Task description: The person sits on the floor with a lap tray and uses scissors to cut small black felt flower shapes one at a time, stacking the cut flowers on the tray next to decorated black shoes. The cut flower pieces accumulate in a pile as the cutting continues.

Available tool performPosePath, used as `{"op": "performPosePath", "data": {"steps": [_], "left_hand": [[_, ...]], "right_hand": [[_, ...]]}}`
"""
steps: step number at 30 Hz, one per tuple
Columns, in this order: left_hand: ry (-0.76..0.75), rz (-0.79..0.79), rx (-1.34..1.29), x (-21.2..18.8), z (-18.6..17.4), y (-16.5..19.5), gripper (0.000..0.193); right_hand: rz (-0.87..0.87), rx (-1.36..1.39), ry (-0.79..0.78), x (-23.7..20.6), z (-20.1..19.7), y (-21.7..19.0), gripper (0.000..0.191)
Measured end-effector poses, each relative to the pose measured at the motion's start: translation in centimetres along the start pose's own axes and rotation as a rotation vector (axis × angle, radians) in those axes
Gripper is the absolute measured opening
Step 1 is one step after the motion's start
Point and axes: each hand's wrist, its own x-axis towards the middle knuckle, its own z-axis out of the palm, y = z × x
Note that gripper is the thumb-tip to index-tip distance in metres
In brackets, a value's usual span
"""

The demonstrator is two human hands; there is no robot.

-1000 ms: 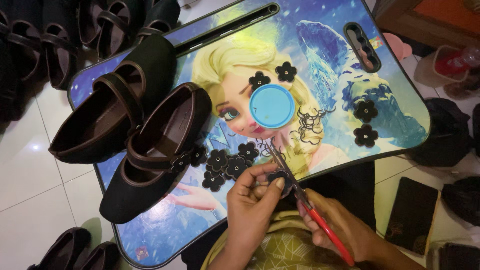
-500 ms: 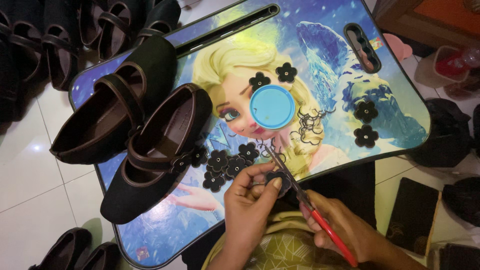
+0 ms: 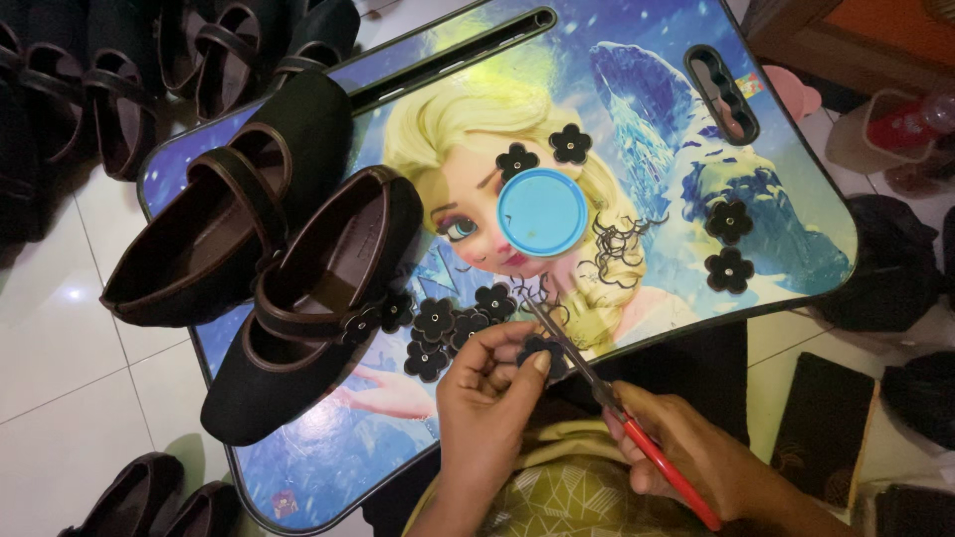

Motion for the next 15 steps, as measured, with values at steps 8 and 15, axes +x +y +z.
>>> {"op": "performPosePath", "data": {"steps": [8,15], "left_hand": [[0.006,0.037,-0.016,0.11,-0.24,-0.06,0.031],[0.012,0.043,-0.011,0.16,-0.50,-0.15,0.033]], "right_hand": [[-0.011,0.032,0.021,-0.35,0.10,0.10,0.071],[0.033,0.065,-0.018,-0.25,-0.13,0.60,0.069]]}}
